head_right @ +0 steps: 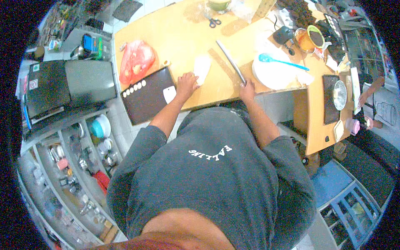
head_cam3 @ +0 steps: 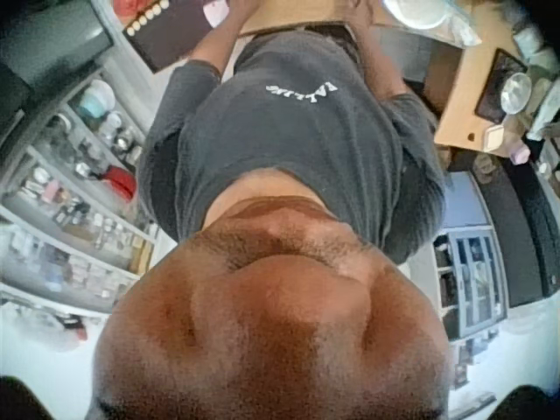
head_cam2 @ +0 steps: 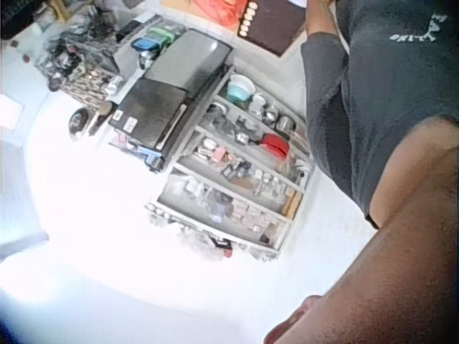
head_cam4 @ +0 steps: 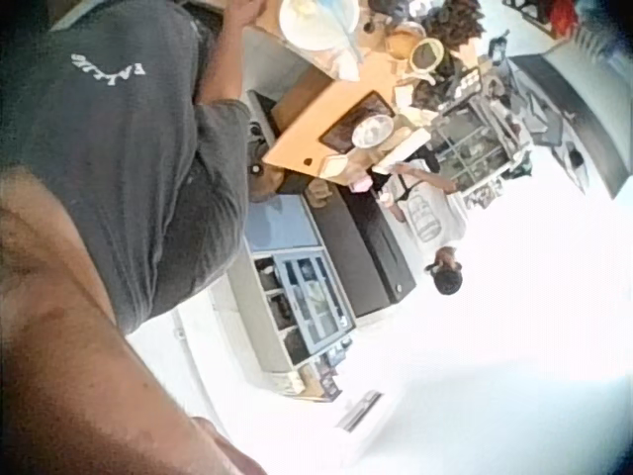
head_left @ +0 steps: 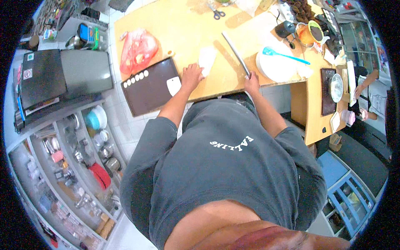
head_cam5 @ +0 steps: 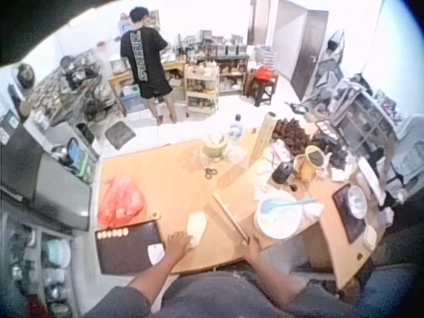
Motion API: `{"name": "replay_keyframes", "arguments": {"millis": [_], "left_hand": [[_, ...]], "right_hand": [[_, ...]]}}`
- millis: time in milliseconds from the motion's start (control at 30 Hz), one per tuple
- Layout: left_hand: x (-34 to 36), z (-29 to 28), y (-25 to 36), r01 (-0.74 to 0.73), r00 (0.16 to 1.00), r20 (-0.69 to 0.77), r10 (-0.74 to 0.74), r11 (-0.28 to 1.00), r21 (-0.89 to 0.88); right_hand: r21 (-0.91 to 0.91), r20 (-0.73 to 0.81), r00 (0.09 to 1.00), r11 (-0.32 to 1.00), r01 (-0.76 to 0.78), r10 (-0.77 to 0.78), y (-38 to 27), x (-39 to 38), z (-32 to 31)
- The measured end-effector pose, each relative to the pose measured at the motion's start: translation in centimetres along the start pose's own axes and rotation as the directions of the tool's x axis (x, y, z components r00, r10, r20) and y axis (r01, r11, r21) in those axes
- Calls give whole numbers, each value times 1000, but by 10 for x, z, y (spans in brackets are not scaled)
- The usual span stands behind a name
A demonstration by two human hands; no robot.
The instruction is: The person rolls a piece of dough with a rolling pin on a wooden table. They place a piece of filling into the dough and roll it into a ball by hand before placing it on a tray.
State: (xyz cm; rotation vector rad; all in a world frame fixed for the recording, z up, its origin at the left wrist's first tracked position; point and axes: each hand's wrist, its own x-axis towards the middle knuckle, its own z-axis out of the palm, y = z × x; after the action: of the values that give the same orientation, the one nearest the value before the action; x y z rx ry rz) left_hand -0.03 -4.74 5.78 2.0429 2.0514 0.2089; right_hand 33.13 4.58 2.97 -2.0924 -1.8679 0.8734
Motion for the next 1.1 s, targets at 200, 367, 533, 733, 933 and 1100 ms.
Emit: {"name": "replay_keyframes", "arguments": {"millis": [200,367,533,733,933,1100], "left_hand": [[39,-16,17,78,994,78,-77,997,-11],[69,-5,-2,200,978,57,-203,978,53],[105,1,-16,157,984,87,-156,987,-13],[111,-25,4,168,979,116,-165,986,-18],[119,-17,2,154,986,60,-153,988,-11],[118,-6,-3,166,986,31,-166,986,-1]], "right_hand": [[-57,81,995,997,-61,66,31,10,-4],[-198,26,999,980,-28,34,5,26,3],[-67,202,979,998,9,4,-17,56,1],[-185,241,967,982,-40,85,-45,52,-10],[-273,293,955,953,128,-44,-72,80,-16],[-265,130,925,886,380,-358,-143,67,-30]]}}
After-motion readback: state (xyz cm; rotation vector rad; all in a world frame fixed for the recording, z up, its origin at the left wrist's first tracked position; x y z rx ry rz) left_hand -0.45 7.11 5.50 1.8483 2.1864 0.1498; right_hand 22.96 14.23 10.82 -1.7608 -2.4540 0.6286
